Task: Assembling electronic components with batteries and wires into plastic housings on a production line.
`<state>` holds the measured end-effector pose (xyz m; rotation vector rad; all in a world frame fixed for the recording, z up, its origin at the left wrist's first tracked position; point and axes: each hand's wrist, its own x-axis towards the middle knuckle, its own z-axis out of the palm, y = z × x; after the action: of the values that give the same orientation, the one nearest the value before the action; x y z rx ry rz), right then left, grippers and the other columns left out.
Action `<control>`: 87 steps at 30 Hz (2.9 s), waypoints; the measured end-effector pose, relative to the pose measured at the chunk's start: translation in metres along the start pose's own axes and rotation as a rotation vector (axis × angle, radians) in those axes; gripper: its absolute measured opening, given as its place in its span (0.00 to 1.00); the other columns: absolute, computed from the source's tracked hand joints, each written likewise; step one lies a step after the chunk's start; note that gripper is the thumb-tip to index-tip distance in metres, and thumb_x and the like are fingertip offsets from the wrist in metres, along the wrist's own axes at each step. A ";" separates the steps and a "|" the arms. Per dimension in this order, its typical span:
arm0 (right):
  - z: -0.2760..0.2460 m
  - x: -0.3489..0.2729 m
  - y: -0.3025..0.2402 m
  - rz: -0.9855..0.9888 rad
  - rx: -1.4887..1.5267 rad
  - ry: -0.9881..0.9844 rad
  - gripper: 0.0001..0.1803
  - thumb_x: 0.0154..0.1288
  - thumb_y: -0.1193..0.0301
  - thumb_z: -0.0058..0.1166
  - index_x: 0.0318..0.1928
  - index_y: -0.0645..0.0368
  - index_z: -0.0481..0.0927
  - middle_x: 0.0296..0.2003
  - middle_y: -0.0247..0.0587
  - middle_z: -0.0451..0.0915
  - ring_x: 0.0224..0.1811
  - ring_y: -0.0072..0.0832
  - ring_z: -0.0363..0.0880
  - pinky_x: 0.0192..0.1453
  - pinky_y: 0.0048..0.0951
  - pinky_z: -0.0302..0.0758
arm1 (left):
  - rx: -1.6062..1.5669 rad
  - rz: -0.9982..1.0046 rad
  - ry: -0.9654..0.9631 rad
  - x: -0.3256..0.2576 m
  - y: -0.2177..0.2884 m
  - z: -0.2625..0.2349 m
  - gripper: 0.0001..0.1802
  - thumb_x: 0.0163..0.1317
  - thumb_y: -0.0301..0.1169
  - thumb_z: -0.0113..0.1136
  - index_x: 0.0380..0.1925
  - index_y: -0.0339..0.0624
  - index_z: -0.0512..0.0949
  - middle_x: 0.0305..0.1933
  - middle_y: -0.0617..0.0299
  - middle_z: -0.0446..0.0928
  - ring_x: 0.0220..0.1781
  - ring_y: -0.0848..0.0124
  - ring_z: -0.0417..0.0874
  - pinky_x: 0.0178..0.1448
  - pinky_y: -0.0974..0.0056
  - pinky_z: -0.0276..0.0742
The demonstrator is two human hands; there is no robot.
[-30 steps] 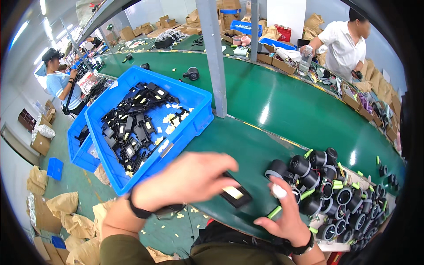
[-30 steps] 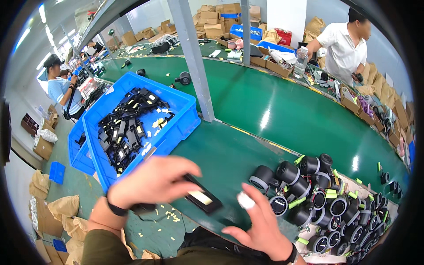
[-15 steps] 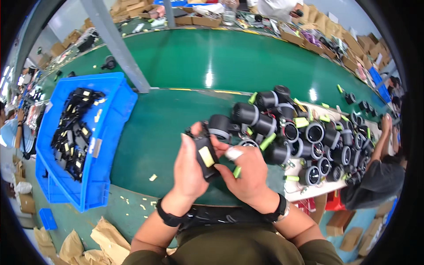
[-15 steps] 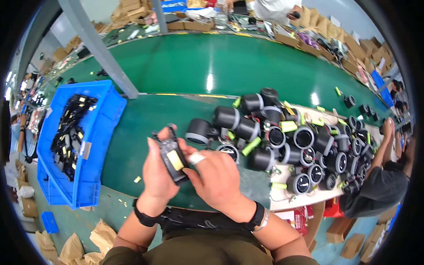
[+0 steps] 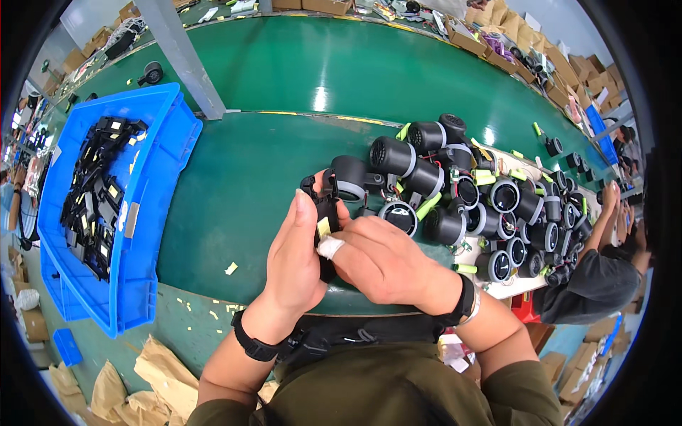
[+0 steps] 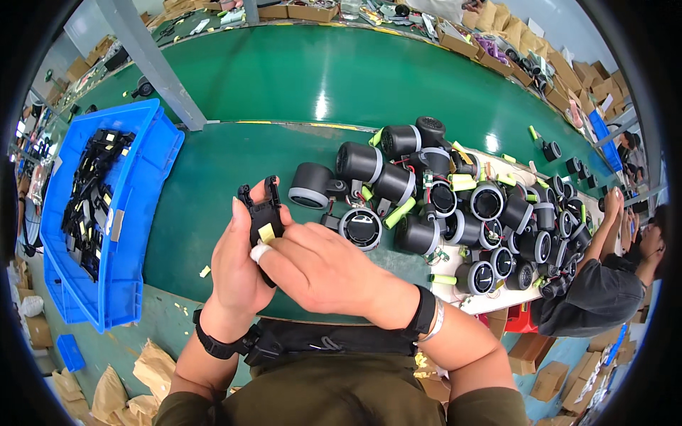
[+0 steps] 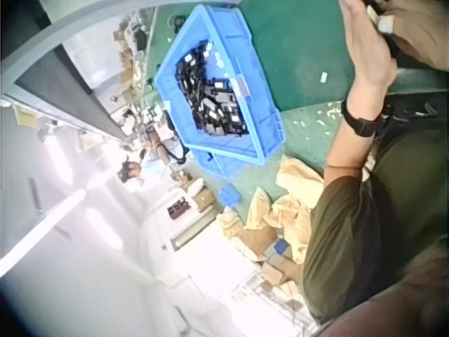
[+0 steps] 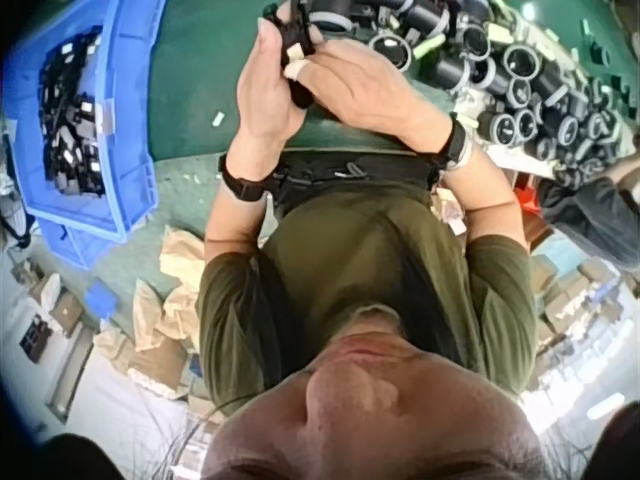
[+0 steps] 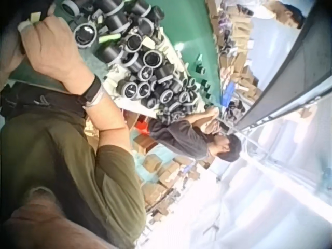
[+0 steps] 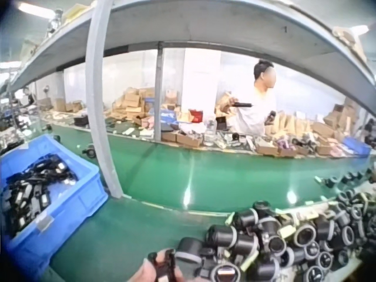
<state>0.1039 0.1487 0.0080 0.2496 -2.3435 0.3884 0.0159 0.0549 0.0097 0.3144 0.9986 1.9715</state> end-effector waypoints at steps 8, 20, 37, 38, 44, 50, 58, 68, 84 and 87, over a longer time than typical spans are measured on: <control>-0.019 0.022 0.018 0.405 0.229 0.080 0.19 0.44 0.84 0.59 0.40 0.61 0.70 0.29 0.41 0.74 0.29 0.38 0.73 0.33 0.33 0.72 | -0.036 -0.069 -0.030 0.011 0.010 -0.021 0.28 0.71 0.49 0.29 0.59 0.39 0.62 0.38 0.60 0.73 0.38 0.72 0.74 0.45 0.66 0.73; 0.015 0.004 0.002 0.075 0.092 -0.012 0.15 0.47 0.76 0.52 0.40 0.65 0.73 0.37 0.46 0.74 0.32 0.35 0.72 0.34 0.31 0.69 | 0.022 -0.008 0.022 0.010 0.006 -0.010 0.28 0.71 0.49 0.31 0.57 0.39 0.64 0.37 0.60 0.73 0.37 0.72 0.73 0.45 0.67 0.71; -0.050 -0.030 0.048 0.531 -0.216 -0.408 0.20 0.47 0.68 0.64 0.41 0.58 0.75 0.37 0.42 0.75 0.39 0.40 0.75 0.42 0.36 0.71 | 0.251 -0.044 0.180 -0.007 -0.008 -0.074 0.30 0.70 0.50 0.32 0.57 0.36 0.64 0.32 0.61 0.72 0.31 0.74 0.74 0.39 0.67 0.75; -0.046 -0.039 0.037 0.573 -0.242 -0.493 0.24 0.46 0.65 0.65 0.44 0.58 0.73 0.43 0.43 0.73 0.43 0.40 0.73 0.44 0.36 0.71 | 0.273 -0.061 0.188 -0.010 -0.009 -0.077 0.30 0.70 0.50 0.32 0.57 0.35 0.64 0.32 0.61 0.72 0.31 0.74 0.74 0.39 0.67 0.75; -0.032 -0.054 0.006 0.474 -0.098 -0.483 0.25 0.46 0.67 0.63 0.46 0.58 0.71 0.48 0.48 0.70 0.45 0.41 0.70 0.48 0.35 0.71 | 0.279 -0.136 0.188 -0.018 -0.020 -0.068 0.30 0.71 0.49 0.31 0.57 0.34 0.64 0.33 0.60 0.73 0.32 0.75 0.75 0.38 0.67 0.77; -0.021 -0.059 0.005 0.375 0.158 -0.456 0.24 0.47 0.68 0.60 0.47 0.57 0.71 0.48 0.45 0.70 0.48 0.40 0.70 0.49 0.34 0.73 | 0.219 -0.117 0.141 -0.026 -0.025 -0.063 0.28 0.70 0.49 0.34 0.56 0.35 0.65 0.37 0.59 0.75 0.34 0.73 0.77 0.41 0.66 0.77; -0.047 -0.062 0.007 0.499 0.352 -0.470 0.26 0.46 0.68 0.62 0.47 0.63 0.73 0.42 0.48 0.77 0.44 0.38 0.78 0.48 0.33 0.75 | 0.277 -0.023 0.108 -0.032 -0.013 -0.063 0.30 0.70 0.49 0.31 0.58 0.33 0.63 0.35 0.58 0.74 0.33 0.73 0.76 0.36 0.67 0.76; -0.112 -0.106 0.039 1.069 1.105 0.183 0.37 0.47 0.53 0.61 0.50 0.72 0.72 0.44 0.49 0.78 0.43 0.32 0.79 0.52 0.30 0.74 | 0.637 -0.092 -0.158 0.052 -0.059 -0.019 0.21 0.68 0.44 0.46 0.51 0.40 0.69 0.32 0.65 0.73 0.28 0.81 0.70 0.31 0.73 0.71; -0.062 -0.038 0.040 0.813 0.977 -0.427 0.24 0.49 0.70 0.63 0.47 0.67 0.75 0.39 0.43 0.80 0.39 0.25 0.79 0.40 0.24 0.77 | 0.396 0.003 0.231 0.008 -0.011 -0.071 0.20 0.68 0.40 0.46 0.51 0.36 0.68 0.31 0.63 0.75 0.27 0.78 0.74 0.29 0.72 0.74; -0.033 -0.019 0.047 0.521 0.421 -0.485 0.25 0.44 0.72 0.64 0.46 0.67 0.75 0.40 0.49 0.78 0.41 0.37 0.79 0.46 0.32 0.75 | 0.348 -0.005 0.316 -0.003 -0.008 -0.089 0.19 0.68 0.40 0.46 0.50 0.36 0.68 0.30 0.63 0.75 0.27 0.77 0.74 0.29 0.71 0.73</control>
<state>0.1254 0.2054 0.0078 -0.0936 -2.7665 1.1936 -0.0266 0.0077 -0.0532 0.1909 1.5499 1.8725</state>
